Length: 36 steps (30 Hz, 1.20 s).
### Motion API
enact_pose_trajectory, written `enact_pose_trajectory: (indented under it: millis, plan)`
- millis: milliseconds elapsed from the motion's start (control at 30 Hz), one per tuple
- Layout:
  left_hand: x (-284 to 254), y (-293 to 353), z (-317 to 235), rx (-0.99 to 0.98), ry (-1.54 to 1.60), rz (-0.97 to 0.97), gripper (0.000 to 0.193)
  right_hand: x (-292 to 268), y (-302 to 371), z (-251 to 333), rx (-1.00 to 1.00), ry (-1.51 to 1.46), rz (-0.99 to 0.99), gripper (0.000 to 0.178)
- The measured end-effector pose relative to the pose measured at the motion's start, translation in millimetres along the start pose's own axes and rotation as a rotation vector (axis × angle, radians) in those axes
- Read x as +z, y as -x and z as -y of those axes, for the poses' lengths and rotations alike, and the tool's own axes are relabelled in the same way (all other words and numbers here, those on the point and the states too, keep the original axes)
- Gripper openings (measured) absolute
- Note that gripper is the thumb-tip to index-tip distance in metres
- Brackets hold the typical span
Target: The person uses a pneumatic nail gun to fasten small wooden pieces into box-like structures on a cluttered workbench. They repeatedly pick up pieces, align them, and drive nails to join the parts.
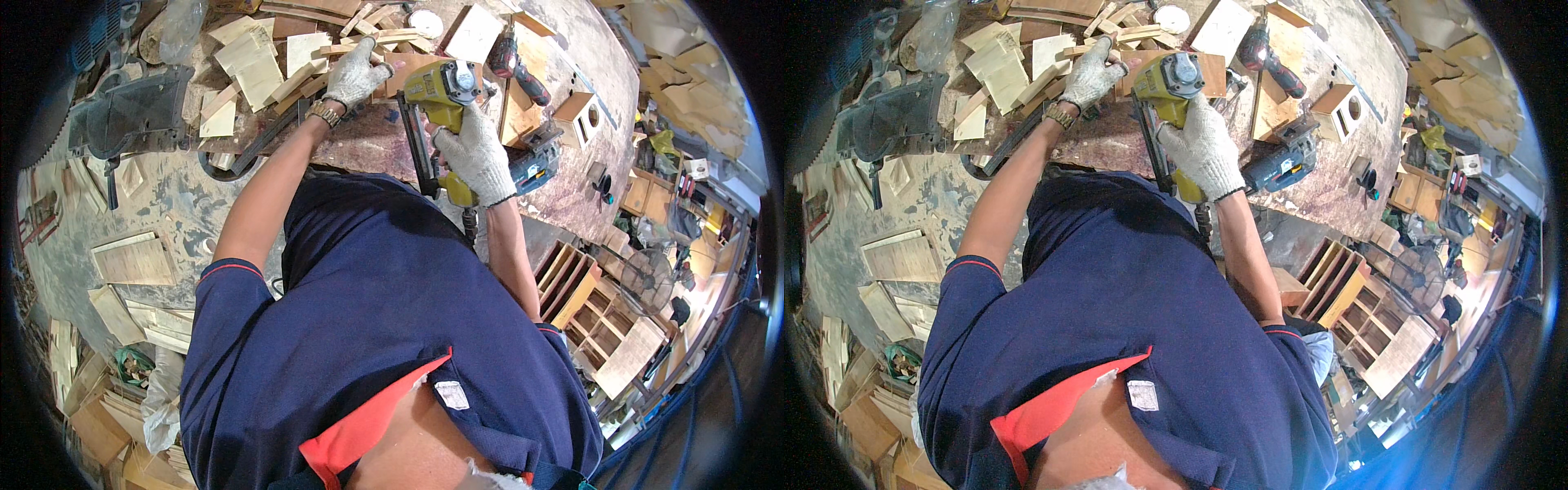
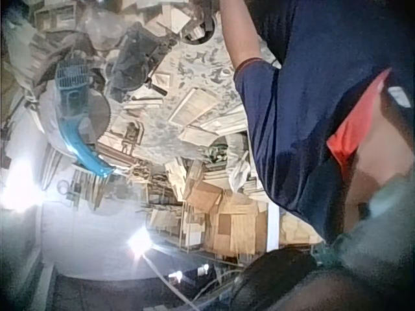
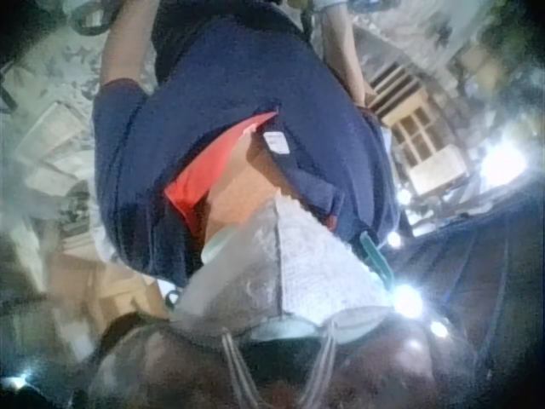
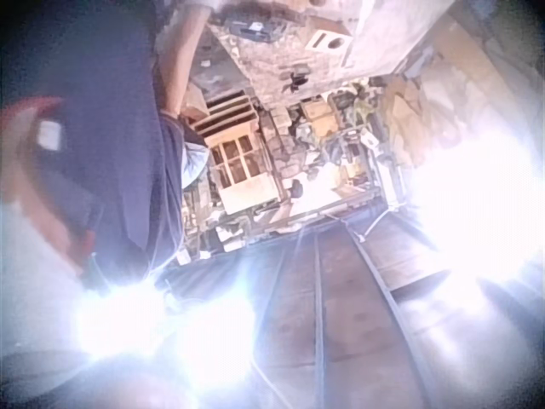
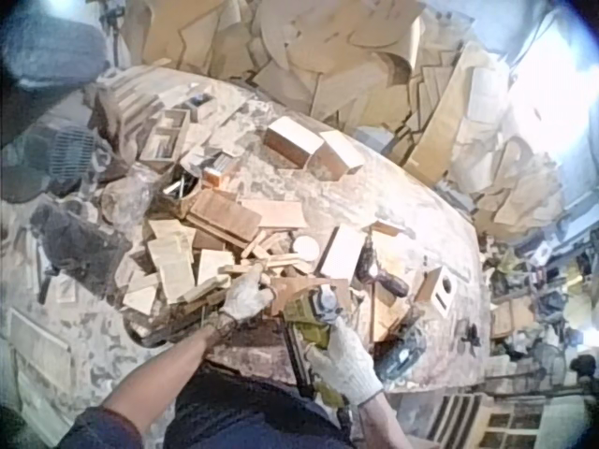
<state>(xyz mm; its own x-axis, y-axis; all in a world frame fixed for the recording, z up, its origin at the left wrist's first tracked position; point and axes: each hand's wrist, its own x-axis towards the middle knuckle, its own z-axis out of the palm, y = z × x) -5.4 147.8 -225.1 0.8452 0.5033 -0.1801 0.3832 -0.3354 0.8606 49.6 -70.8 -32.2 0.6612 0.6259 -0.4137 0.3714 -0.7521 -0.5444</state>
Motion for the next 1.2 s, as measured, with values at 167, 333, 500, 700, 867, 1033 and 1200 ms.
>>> enact_pose_trajectory:
  millis: [167,333,500,700,867,1033,1200]
  plan:
    - [1.8,1.1,0.5,0.062,0.041,-0.089,0.081,-0.2,0.9,-2.6,-0.106,0.010,-0.061,0.052]
    - [1.9,1.5,0.1,0.061,0.021,-0.116,0.083,2.4,-0.8,4.9,-0.054,0.012,-0.023,0.054]
    - [1.6,6.7,-2.8,0.043,0.023,-0.136,0.087,-1.2,2.1,15.0,0.135,0.047,0.015,0.058]
    - [3.4,17.1,14.6,0.087,0.150,-0.240,0.064,-34.1,33.9,-13.6,0.022,-0.159,-0.187,0.037]
    - [4.3,64.9,29.0,0.165,-0.284,-0.159,0.040,-42.8,31.2,-89.1,0.329,-0.230,-0.371,0.041]
    - [17.7,68.0,9.8,0.232,-0.429,0.062,0.047,-21.7,-1.0,-148.3,0.231,0.068,-0.794,0.045]
    - [15.8,71.4,-7.7,0.382,-0.234,-0.073,0.038,-9.1,-14.3,-162.1,0.344,0.187,-0.789,0.054]
